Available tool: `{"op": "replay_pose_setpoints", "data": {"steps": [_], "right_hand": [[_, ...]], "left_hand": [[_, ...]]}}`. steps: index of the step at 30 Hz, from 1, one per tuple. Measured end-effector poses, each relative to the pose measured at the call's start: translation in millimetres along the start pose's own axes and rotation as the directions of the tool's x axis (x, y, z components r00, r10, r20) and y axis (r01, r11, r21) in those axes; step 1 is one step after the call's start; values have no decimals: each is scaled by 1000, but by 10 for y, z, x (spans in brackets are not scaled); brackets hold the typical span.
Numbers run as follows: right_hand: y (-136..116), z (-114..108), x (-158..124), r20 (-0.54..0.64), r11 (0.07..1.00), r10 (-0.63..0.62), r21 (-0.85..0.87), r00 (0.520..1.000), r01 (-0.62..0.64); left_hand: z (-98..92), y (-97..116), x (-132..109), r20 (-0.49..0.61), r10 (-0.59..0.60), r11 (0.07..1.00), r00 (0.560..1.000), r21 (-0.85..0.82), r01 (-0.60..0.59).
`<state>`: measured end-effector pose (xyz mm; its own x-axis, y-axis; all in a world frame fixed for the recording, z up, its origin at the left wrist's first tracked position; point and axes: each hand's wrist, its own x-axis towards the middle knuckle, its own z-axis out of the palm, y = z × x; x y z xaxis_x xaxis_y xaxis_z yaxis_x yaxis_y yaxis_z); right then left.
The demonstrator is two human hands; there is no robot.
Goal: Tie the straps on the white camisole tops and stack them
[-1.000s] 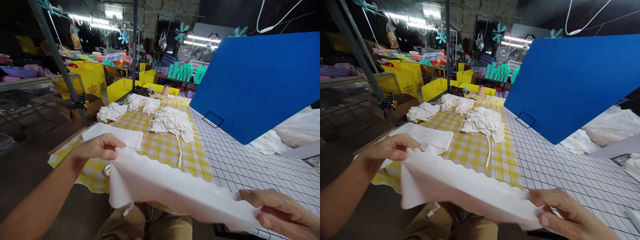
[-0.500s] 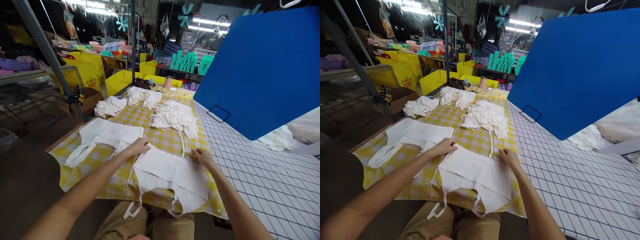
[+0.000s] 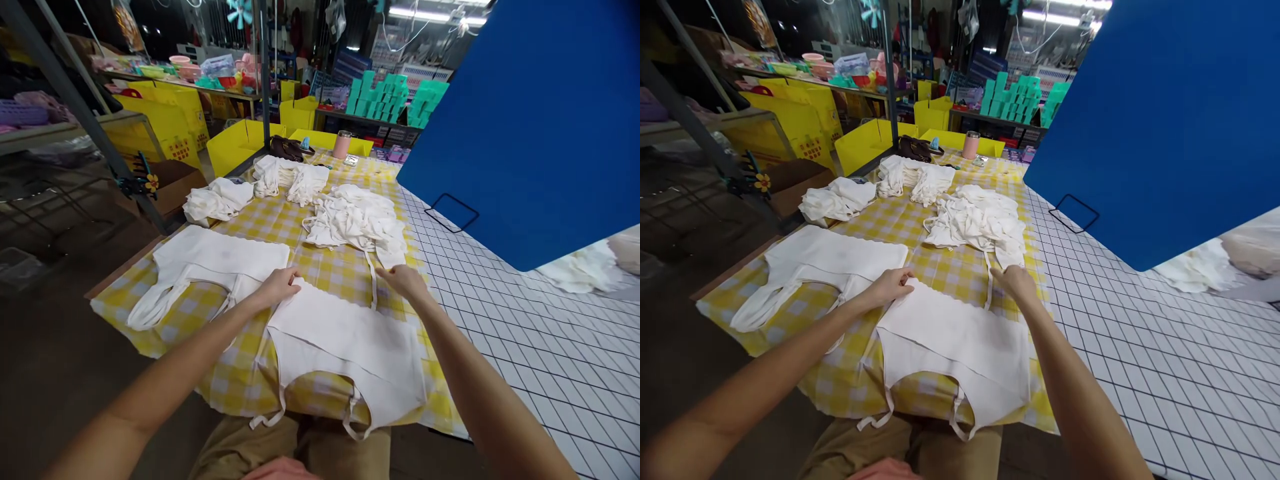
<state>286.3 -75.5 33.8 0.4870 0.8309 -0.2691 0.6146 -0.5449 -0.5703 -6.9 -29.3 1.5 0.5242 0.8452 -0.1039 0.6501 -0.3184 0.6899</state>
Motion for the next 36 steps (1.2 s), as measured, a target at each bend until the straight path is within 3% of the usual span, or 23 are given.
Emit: {"op": "replay_pose_setpoints", "data": {"steps": [3,6,10,13,17,21,24,27,31,36], "right_hand": [[85,144,-150,104,997,40,-72,994,-33],[25,217,-217,188,999,10,-35,982,-3],[-153,69,-115,96,997,-61,48,994,57],[-147,-25,-60,29,1000,-20,-9,999,20],[42,145,-180,79,993,41,-112,996,-32],[77,347,-286,160,999,14,-45,987,-7],[-64,254,-231,155,993,-77,102,985,61],[-137,7,-146,101,968,-164,206,981,141],[151,-220,-214,116,998,-69,14,991,68],[739,-202,-595,49,965,97,-249,994,-82]], "left_hand": [[17,-2,10,-13,-1,1000,1000,14,1],[44,-7,22,-33,3,1000,999,9,-3],[43,-21,9,-63,14,1000,998,-3,-14],[23,-28,-25,-73,28,1000,997,9,-27],[39,-27,-57,-73,23,999,997,45,-19],[97,-18,-63,-75,8,996,997,84,-2],[129,-18,-67,-59,39,993,998,111,-32],[137,-30,-79,-57,60,987,997,154,-50],[134,-52,-98,-68,93,978,993,193,-79],[169,-72,-89,-86,89,964,992,258,-64]]}}
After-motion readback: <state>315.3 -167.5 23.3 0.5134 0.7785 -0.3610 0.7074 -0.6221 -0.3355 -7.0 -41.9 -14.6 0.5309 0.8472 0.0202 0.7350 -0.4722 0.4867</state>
